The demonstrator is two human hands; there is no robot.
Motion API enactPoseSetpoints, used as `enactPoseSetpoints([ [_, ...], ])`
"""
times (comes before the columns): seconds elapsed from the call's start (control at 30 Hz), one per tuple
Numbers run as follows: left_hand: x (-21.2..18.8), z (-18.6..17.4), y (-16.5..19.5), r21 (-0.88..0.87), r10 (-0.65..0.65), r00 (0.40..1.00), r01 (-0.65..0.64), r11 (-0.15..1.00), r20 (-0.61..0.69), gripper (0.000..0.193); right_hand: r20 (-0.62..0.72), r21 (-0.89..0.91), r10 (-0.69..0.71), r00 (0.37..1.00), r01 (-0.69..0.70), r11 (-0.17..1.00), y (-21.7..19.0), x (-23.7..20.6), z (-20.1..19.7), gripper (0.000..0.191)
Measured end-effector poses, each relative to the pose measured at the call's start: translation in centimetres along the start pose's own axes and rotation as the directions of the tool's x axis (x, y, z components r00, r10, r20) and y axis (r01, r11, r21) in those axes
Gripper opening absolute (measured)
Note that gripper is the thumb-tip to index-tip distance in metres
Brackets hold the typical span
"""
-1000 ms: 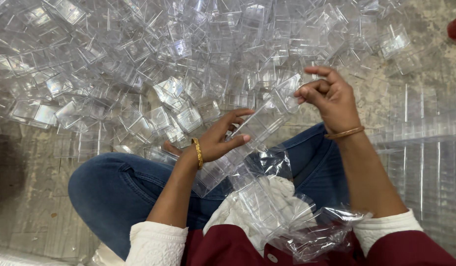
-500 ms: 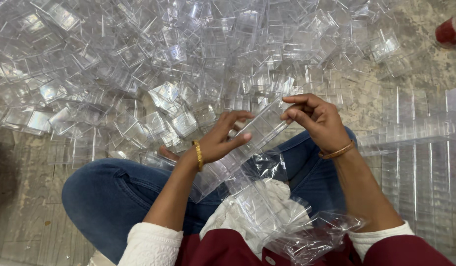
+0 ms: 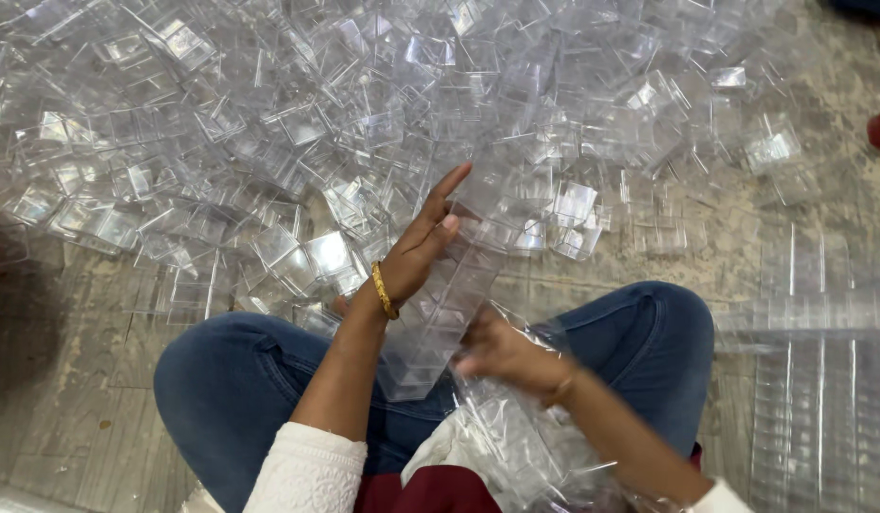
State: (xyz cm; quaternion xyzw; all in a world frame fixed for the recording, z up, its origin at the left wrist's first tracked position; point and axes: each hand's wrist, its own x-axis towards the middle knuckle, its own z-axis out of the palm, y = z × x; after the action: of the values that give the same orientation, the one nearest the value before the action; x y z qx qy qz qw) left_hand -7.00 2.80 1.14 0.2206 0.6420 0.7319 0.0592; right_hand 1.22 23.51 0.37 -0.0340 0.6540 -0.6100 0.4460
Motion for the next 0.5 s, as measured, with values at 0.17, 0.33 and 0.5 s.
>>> enactPoseSetpoints([
  [0.17, -0.2, -0.4, -0.4, -0.072, -0.007, 0.996, 0.0, 0.997, -0.092, 0.064, -0.025, -0.028, -0.021, 0.999, 0.02, 0.999, 1.0, 1.3, 3.9, 0.098],
  [0.33, -0.1, -1.8, -3.4, -0.316, -0.314, 0.907, 0.222, 0.923, -0.281, 0.064, -0.003, 0.042, 0.073, 0.997, -0.073, 0.996, -1.0, -3.2, 3.0, 0.093],
  [0.5, -0.6, -0.9, -6.0, -0.235, -0.671, 0.674, 0.63, 0.74, -0.308, 0.065, 0.04, 0.313, 0.196, 0.98, -0.198, 0.929, -1.2, -8.0, 1.1, 0.083],
])
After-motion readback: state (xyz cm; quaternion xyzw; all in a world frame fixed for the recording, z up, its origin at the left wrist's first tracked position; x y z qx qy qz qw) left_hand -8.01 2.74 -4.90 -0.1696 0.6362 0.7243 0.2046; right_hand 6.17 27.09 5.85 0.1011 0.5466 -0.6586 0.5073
